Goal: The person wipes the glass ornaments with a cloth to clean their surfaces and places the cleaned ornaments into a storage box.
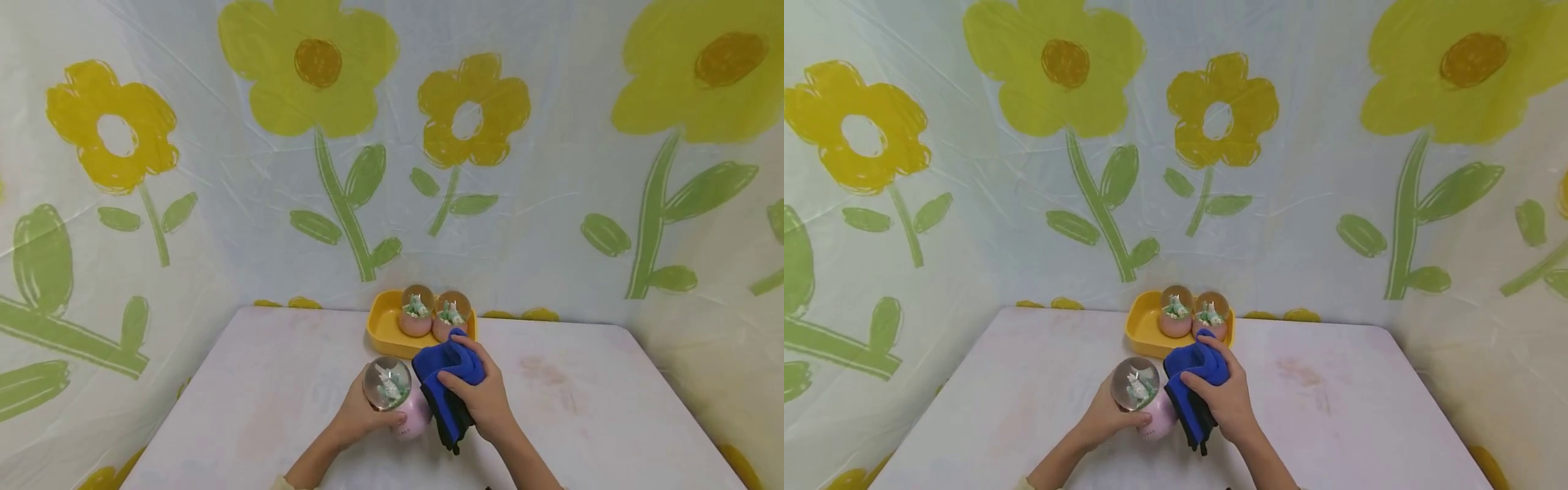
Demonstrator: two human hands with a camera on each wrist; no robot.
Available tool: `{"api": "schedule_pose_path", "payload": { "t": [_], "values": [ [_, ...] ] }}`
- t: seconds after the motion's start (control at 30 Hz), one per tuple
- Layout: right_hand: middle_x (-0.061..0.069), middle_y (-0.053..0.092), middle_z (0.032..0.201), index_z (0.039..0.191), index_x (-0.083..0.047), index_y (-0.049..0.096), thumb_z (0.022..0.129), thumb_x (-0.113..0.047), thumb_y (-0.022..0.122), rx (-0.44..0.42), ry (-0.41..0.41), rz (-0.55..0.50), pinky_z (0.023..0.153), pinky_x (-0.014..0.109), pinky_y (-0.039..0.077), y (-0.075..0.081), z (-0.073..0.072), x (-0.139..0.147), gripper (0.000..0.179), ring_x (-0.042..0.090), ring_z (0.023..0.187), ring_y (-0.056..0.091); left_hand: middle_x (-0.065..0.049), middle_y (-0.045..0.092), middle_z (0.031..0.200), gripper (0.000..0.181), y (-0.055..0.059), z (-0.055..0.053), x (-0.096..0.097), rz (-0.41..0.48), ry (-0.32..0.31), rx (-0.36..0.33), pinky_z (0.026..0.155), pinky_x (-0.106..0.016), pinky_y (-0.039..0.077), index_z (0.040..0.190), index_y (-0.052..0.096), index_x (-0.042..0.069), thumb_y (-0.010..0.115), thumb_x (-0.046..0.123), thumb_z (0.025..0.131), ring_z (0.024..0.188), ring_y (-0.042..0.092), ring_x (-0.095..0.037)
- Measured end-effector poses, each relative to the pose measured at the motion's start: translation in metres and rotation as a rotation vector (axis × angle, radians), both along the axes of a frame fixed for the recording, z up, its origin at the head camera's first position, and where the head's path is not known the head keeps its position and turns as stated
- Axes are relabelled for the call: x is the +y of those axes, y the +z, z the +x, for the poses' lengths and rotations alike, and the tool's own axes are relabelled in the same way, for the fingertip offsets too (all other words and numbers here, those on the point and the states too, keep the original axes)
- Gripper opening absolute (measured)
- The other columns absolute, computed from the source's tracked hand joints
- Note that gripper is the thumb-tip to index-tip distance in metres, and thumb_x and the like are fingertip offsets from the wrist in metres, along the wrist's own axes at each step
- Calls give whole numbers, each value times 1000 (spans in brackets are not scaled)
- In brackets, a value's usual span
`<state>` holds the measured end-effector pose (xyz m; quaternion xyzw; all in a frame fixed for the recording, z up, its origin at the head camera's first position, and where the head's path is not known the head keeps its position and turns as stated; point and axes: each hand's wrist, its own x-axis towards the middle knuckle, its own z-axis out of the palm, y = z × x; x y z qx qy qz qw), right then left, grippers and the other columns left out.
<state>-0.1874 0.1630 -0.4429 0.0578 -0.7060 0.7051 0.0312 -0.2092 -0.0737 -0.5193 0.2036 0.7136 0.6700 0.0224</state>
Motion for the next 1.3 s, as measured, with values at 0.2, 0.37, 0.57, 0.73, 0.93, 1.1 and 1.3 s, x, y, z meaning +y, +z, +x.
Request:
{"api": "schedule_pose_path", "payload": {
  "t": [0.2,0.37,0.57,0.73,0.93,1.1,1.3],
  "values": [
    [8,42,141,137,-21,50,81,-6,78,42,19,35,90,45,47,-9,10,-1,64,37,121,44,-10,58,119,73,10,6,1,211,91,-205,82,-32,53,135,41,2,81,14,75,102,58,-22],
    [0,40,145,141,-28,45,71,-14,87,234,77,184,90,48,45,-21,5,-31,83,34,121,44,-12,56,115,69,24,9,14,447,56,-372,78,-32,54,134,38,-2,77,8,79,96,59,-21],
    [4,48,136,139,-30,45,72,-10,85,201,53,104,85,45,49,-31,-1,-36,81,34,115,48,-9,55,119,62,34,12,14,348,-10,-360,80,-33,50,139,32,1,65,20,90,100,57,-21],
    [8,47,136,132,-22,51,73,-8,83,164,61,74,83,44,49,-23,3,-25,68,37,114,47,-9,55,114,59,49,10,-8,69,-106,-223,71,-32,50,140,35,1,57,32,95,92,57,-22],
    [10,45,136,131,-23,51,73,-12,84,190,69,135,82,45,50,-17,3,-21,67,38,113,47,-15,44,128,65,62,0,-14,13,-190,-54,72,-35,55,137,39,10,76,17,84,99,56,-29],
    [12,45,133,136,-21,47,75,-7,80,112,96,-4,82,44,50,-29,-2,-24,71,36,112,46,-9,44,129,70,55,0,-13,-15,-143,88,76,-41,56,133,43,15,83,9,76,103,55,-29],
    [16,42,130,142,-22,40,85,-15,69,-104,189,-208,85,41,49,-33,-6,-27,65,31,111,48,-11,53,123,84,61,8,-11,-169,-50,512,85,-38,53,129,43,2,92,6,61,106,56,-24]
  ]
}}
